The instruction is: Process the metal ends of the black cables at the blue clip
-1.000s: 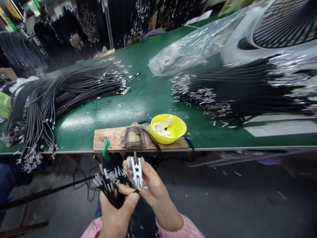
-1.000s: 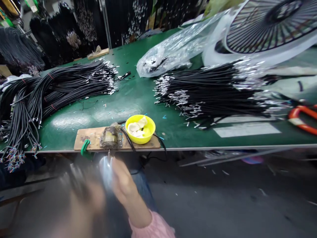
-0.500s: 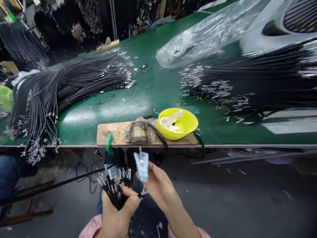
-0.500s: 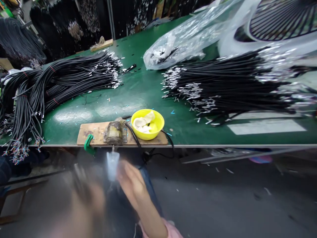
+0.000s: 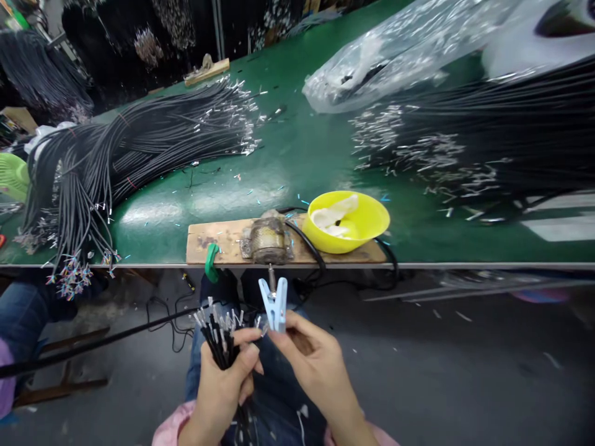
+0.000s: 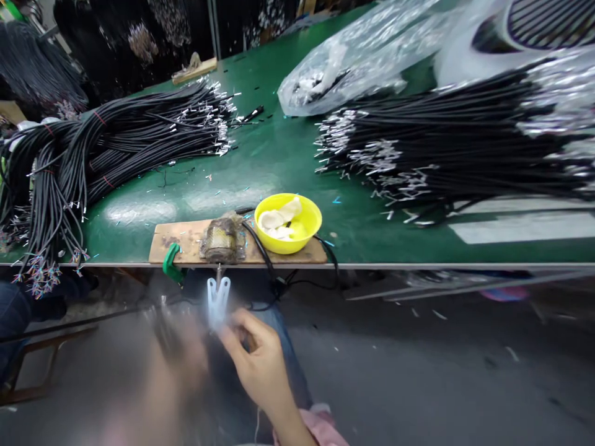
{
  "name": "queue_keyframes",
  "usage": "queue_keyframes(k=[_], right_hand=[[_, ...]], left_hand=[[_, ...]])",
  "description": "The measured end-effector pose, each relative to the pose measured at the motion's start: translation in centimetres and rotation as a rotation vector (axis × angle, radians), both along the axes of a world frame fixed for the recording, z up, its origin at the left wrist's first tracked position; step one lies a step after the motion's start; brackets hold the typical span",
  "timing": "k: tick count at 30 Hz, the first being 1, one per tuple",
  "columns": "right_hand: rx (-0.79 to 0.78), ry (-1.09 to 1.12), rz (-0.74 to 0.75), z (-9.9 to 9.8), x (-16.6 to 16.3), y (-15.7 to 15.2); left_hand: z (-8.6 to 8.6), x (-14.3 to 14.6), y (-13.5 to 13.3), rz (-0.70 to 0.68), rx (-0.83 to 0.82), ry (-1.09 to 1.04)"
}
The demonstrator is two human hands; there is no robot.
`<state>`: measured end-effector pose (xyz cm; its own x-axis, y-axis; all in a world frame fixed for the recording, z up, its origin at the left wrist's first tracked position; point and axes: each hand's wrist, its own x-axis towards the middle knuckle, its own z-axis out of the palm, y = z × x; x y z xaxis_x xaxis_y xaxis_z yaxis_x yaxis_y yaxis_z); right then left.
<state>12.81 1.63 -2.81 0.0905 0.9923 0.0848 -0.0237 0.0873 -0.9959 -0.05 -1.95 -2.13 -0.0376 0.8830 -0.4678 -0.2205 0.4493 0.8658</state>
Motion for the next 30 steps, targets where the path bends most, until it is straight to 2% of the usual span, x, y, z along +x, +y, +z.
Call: queue_keyframes(k=[2,3,4,7,9,13,17,19,22,25,27,30], right_hand=[[0.098,-0.107,-0.162,0.2,0.0,-0.1],[0.17,-0.159,-0.197,0.5,0.0,-0.2],[0.244,-0.21,-0.181,0.8,0.0,-0.3],[0.381,-0.292,0.039,1.7,0.0,-0.3],[0.354,-0.248,0.095,1.8,0.0,-0.2],[0.271,-0.151,-0.022,1.3,-0.4,-0.6],[0.347,-0.263,-0.174,0.7,-1.2,-1.3],[0.383,-0.249,-0.182,0.6,-1.4,-1.5],[0.282,-0.077,-0.051,0.3,-1.2,-1.3],[0.022,0.166,0.128,-0.3,-0.7,-1.0],[-0.106,0.299,0.172,-0.6,-0.4,-0.8],[-0.131,0.327,0.19,-0.3,-0.1,-0.6]], left_hand=[[-0.2,0.0,-0.2,0.006,-0.003,0.021],[-0.3,0.1,-0.3,0.017,-0.004,0.036],[-0.3,0.2,-0.5,0.031,-0.003,0.05],[-0.2,0.5,-1.0,0.06,-0.008,0.074],[0.0,0.7,-1.2,0.051,-0.013,0.071],[0.5,0.8,-0.8,0.064,0.016,0.078],[0.5,0.9,-0.6,0.087,0.029,0.102],[0.2,1.0,-0.7,0.096,0.015,0.1],[-0.1,1.0,-0.7,0.081,0.002,0.064],[0.1,0.8,-0.5,0.017,0.006,-0.001],[0.5,0.7,-0.3,-0.012,0.018,-0.016],[1.0,0.6,-0.2,-0.025,0.015,0.002]])
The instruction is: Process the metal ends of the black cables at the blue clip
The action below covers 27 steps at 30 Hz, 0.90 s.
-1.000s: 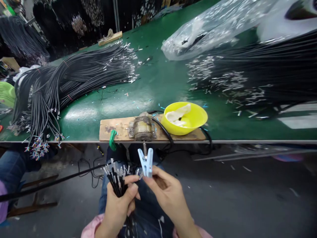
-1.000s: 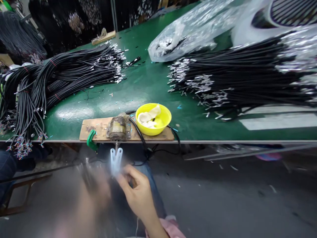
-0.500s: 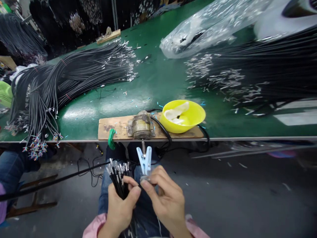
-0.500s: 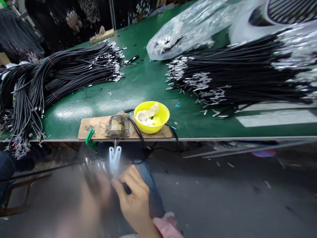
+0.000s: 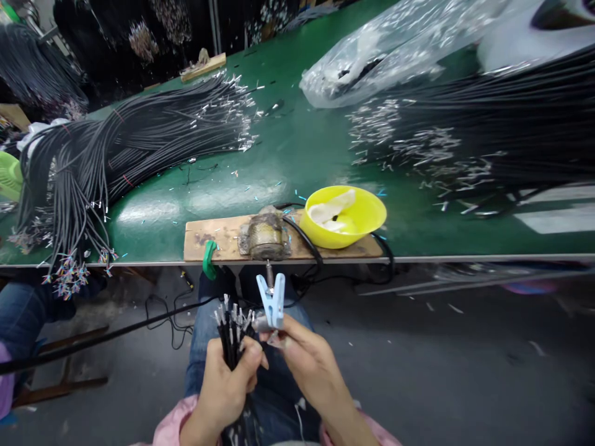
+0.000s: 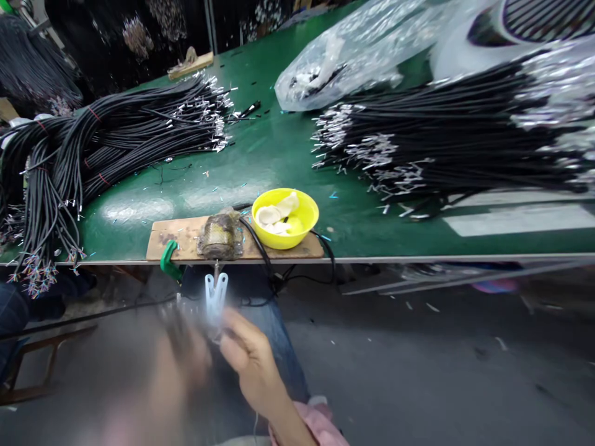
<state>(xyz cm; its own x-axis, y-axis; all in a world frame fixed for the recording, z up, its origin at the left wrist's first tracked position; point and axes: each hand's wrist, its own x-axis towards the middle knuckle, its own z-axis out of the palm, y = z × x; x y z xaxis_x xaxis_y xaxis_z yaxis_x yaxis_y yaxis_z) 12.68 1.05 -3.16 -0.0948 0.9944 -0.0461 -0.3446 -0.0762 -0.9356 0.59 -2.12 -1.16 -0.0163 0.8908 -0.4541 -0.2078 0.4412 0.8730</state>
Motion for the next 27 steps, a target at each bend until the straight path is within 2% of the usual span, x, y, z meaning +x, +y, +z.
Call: queue_keyframes(k=[3,5,10,11,12,16,18,20,25,27], right_hand=[[0.033,-0.056,-0.015,0.5,-0.1,0.0],[0.063,-0.095,-0.079,0.6,-0.4,-0.2],[0.364,-0.367,-0.432,0.7,-1.1,-0.8],[0.376,-0.372,-0.424,0.8,-1.0,-0.7],[0.339,-0.33,-0.354,0.9,-0.8,-0.6],[-0.092,0.122,0.19,1.2,0.6,0.4],[-0.246,0.236,0.347,1.2,1.2,1.1],[-0.293,0.226,0.375,1.1,1.8,2.1],[-0.247,0.287,0.185,2.2,1.8,4.6],[-0.22,0.326,0.169,2.9,1.2,5.2]], left_hand=[[-0.1,0.1,-0.1,0.001,-0.023,0.0],[-0.2,0.3,-0.3,0.025,-0.022,0.012],[-0.2,0.7,-0.4,0.094,-0.005,0.077],[0.0,0.7,-0.3,0.091,-0.003,0.083],[0.2,0.6,-0.2,0.086,0.004,0.086],[1.1,0.2,0.4,0.081,0.104,0.097],[1.4,0.1,0.6,0.102,0.162,0.107],[1.5,0.2,0.6,0.134,0.2,0.125],[1.5,0.5,0.2,0.205,0.272,0.166],[1.6,0.6,0.1,0.231,0.295,0.179]])
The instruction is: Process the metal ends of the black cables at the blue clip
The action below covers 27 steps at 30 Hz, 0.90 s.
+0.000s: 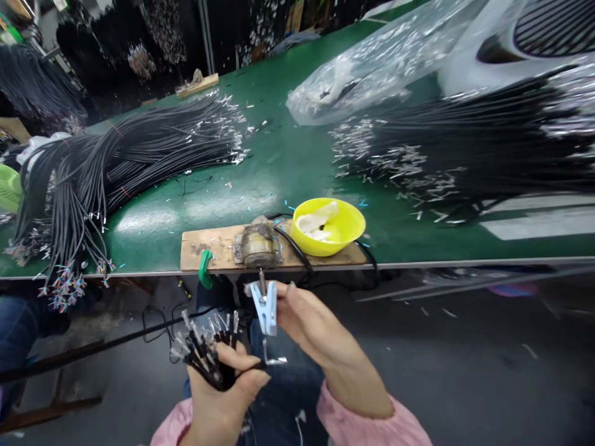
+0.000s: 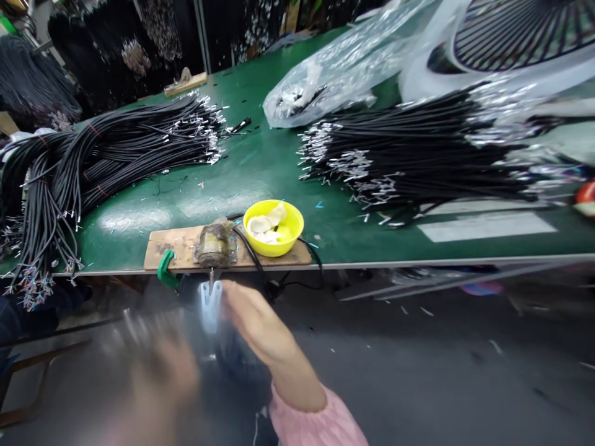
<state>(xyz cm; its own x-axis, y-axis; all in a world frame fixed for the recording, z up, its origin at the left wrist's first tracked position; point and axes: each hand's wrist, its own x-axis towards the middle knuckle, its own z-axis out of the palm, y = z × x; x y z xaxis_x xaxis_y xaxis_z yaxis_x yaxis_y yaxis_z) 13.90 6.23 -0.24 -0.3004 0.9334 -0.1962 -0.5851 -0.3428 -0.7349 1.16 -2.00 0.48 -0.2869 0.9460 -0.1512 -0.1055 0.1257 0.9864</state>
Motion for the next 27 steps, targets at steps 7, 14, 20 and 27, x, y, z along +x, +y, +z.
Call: queue_keyframes(k=[7,14,20,27], right_hand=[[-0.121,0.049,-0.108,1.2,-2.1,0.4],[-0.202,0.091,-0.213,-0.6,-2.4,0.4],[-0.059,-0.162,-0.382,-2.5,-0.6,-2.0],[0.693,-0.823,-0.617,-1.4,-1.7,-6.6]], left_hand=[[-0.1,0.5,1.0,0.029,0.004,0.013],[0.0,0.6,0.9,-0.008,-0.01,0.017],[-0.4,-0.1,0.0,-0.049,-0.055,0.051],[-1.3,-0.5,0.1,-0.128,-0.195,0.104]])
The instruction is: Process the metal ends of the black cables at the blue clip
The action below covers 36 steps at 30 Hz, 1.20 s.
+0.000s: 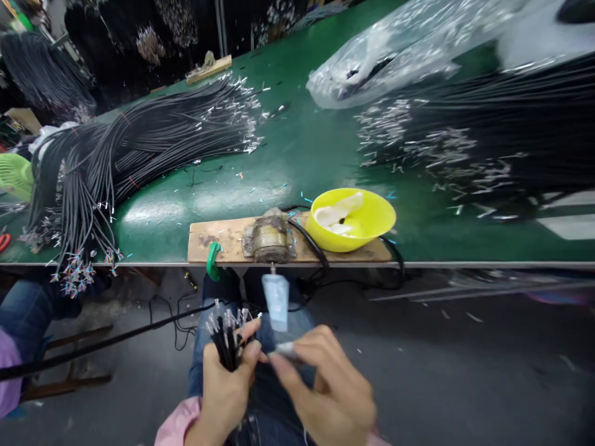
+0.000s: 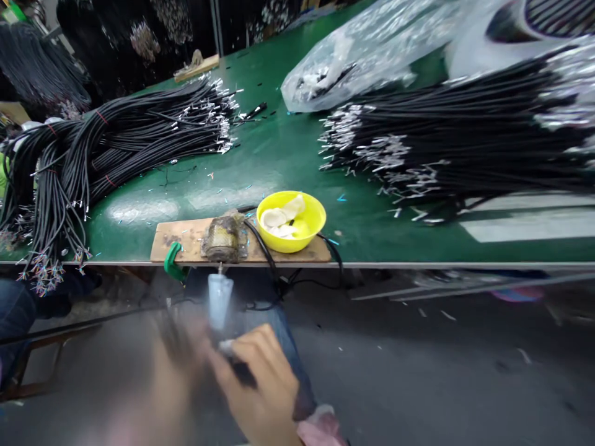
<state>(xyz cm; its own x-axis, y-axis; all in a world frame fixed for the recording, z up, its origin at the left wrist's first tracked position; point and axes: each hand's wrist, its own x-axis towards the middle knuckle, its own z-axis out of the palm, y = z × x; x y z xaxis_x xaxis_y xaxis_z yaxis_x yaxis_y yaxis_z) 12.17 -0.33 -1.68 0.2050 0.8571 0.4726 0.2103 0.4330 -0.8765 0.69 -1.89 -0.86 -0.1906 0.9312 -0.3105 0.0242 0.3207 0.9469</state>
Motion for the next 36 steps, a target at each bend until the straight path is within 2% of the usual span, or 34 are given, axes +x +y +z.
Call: queue_keyframes(k=[1,3,9,11,14,16,22,27,30,33,36], right_hand=[[0.055,-0.108,0.033,0.2,-0.4,-0.2],[0.066,-0.231,0.075,0.6,-0.9,-0.3],[-0.087,-0.114,0.295,0.8,-0.1,0.7],[-0.047,-0.145,0.219,0.6,-0.1,0.7],[0.091,-0.2,0.014,0.5,-0.6,0.5],[0.113,-0.14,0.005,0.4,-0.8,0.6],[-0.215,0.216,0.317,-0.4,0.1,1.3],[-0.397,0.391,0.39,-0.8,0.4,1.3],[-0.501,0.523,0.424,-0.7,0.1,1.1],[-0.4,0.456,0.295,-0.4,-0.4,0.7],[-0.138,0.185,0.048,-0.2,-0.9,0.4]], left_hand=[[0.0,0.1,0.0,-0.005,0.001,0.009],[0.0,0.3,0.1,-0.011,0.007,0.031],[0.1,0.1,-0.1,0.045,-0.018,0.035],[-0.1,0.0,-0.3,0.064,-0.034,-0.002],[-0.5,0.0,-0.8,0.057,-0.096,-0.101],[-0.6,0.1,-1.1,0.047,-0.137,-0.169],[-0.8,-0.1,-1.1,0.031,-0.181,-0.264],[-0.9,-0.2,-1.0,0.008,-0.183,-0.248],[-0.7,0.0,-1.4,0.058,-0.106,-0.18],[-0.4,0.3,-1.7,0.123,-0.013,-0.088],[-0.1,0.7,-1.6,0.127,0.029,-0.02]])
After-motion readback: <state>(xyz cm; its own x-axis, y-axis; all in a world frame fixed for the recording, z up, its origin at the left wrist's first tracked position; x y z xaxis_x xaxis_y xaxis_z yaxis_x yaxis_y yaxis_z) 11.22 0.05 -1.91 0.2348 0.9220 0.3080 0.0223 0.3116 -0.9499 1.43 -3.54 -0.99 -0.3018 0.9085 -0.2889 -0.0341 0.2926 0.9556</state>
